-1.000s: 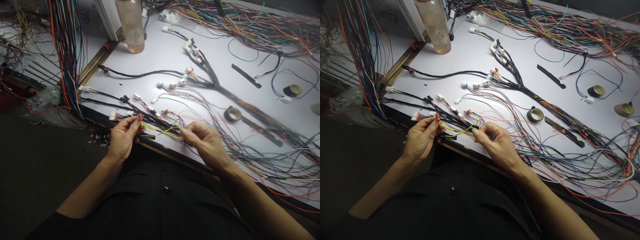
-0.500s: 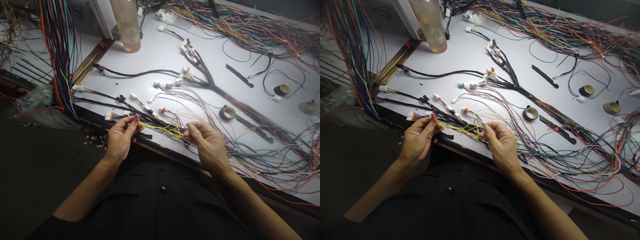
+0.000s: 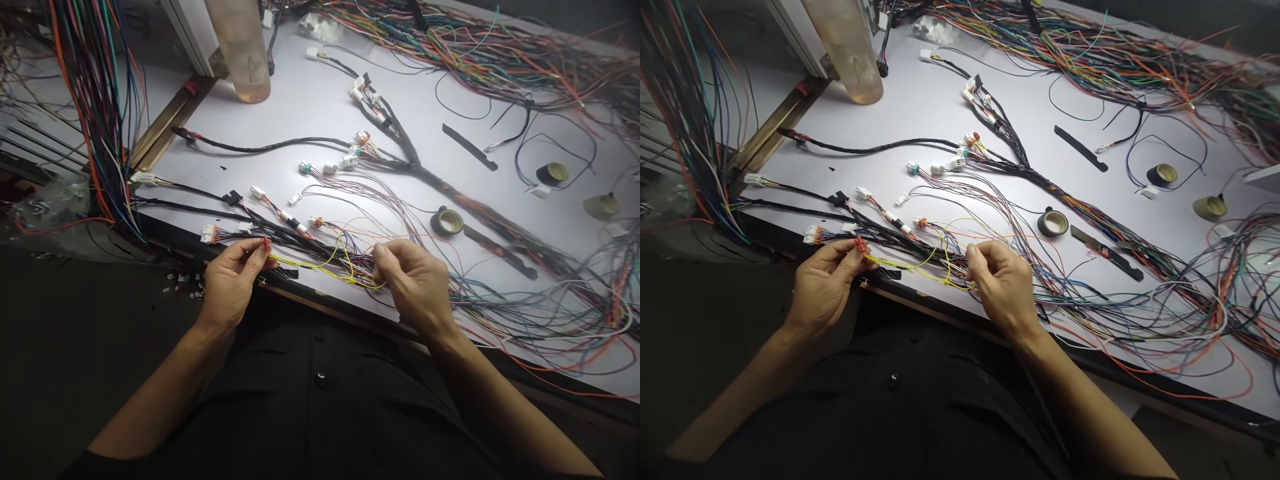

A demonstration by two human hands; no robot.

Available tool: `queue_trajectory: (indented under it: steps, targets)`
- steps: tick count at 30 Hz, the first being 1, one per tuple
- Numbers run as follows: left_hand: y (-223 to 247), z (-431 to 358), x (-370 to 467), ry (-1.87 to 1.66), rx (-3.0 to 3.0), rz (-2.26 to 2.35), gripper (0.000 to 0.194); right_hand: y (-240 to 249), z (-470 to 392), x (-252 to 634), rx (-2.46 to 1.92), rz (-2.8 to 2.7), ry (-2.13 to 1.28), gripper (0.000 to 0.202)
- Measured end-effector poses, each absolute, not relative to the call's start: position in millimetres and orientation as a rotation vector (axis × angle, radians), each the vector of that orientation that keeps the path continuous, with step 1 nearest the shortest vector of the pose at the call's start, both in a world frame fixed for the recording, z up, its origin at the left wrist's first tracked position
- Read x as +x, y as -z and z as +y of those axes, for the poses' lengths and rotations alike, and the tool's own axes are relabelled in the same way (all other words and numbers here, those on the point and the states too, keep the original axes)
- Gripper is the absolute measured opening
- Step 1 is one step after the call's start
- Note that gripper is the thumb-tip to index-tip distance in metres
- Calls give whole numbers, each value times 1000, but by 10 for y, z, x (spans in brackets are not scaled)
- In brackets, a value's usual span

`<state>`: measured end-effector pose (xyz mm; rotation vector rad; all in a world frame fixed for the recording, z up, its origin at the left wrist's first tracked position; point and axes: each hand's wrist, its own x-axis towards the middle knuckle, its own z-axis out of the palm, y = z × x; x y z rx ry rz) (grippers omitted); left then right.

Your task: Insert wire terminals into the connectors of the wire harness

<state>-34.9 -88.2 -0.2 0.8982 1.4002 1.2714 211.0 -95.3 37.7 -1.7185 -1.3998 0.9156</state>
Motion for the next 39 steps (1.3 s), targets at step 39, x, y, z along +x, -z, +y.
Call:
queue_trajectory:
  steps: [39]
  targets:
    - [-146, -881, -483, -1098, 738, 1149, 21, -559, -811, 1498, -1236, -1843, -753, 10]
